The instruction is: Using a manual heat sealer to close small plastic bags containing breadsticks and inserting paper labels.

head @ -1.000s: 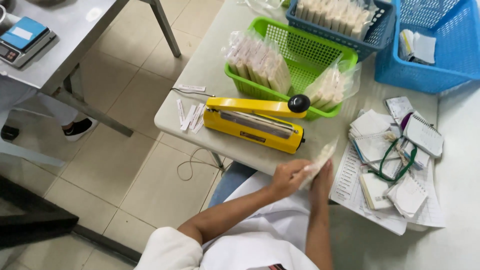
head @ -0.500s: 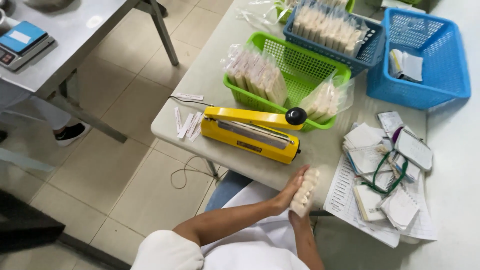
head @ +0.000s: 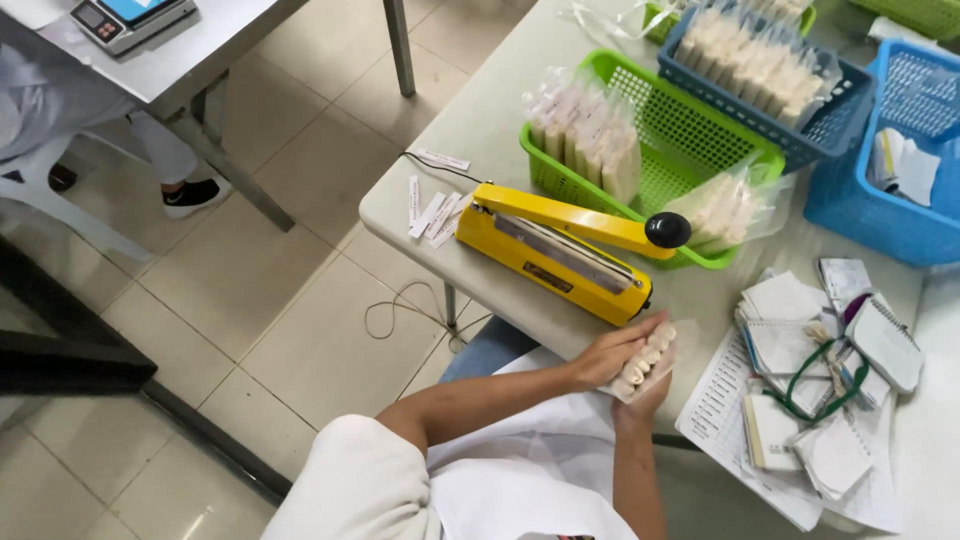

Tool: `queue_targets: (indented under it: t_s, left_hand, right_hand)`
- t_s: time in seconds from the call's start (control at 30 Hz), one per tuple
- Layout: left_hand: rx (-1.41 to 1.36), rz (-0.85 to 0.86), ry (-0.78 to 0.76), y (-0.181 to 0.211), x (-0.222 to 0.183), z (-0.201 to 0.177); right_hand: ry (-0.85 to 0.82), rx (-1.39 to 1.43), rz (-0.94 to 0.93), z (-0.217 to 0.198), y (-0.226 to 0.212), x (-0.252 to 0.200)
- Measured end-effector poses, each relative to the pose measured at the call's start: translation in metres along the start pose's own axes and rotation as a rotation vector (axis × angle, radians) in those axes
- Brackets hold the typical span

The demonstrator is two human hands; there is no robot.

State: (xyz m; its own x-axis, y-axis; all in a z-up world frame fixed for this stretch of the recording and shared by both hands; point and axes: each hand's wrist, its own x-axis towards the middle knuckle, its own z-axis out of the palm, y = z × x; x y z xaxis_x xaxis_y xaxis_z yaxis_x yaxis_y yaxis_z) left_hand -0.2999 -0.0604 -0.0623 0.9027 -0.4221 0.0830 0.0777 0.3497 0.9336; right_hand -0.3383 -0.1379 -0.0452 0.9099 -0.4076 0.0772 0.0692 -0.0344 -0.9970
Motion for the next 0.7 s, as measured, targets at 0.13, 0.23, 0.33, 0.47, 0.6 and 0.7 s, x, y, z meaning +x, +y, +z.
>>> queue_targets:
  t_s: [0.13,0.23,0.33,0.47,0.6,0.7]
  left_hand:
    - [-0.238,0.085,-0.012,-0.009,-0.018,0.007]
    - [-0.188,0.175,-0.058,-0.018,-0.029,0.000]
    - [-0.070,0.227,-0.070,-0.039,-0.021,-0.010]
    - [0.072,0.260,-0.089,-0.045,-0.012,-0.016]
    - [-0.107,0.151,-0.075,-0.028,-0.007,-0.007]
    - [-0.075,0.164,-0.091,-0.007,0.002,-0.007]
  right_hand:
    - [0.012,-0.014,-0.023,0.008,0.002,-0.015]
    - [0.039,-0.019,-0.031,0.014,0.003,-0.027]
    - [0.047,-0.027,-0.045,0.022,0.001,-0.027]
    - [0.055,-0.025,-0.085,0.018,0.006,-0.025]
    - [0.092,-0.030,-0.063,0.015,0.010,-0.018]
    - [0.102,-0.054,-0.048,0.015,0.011,-0.005]
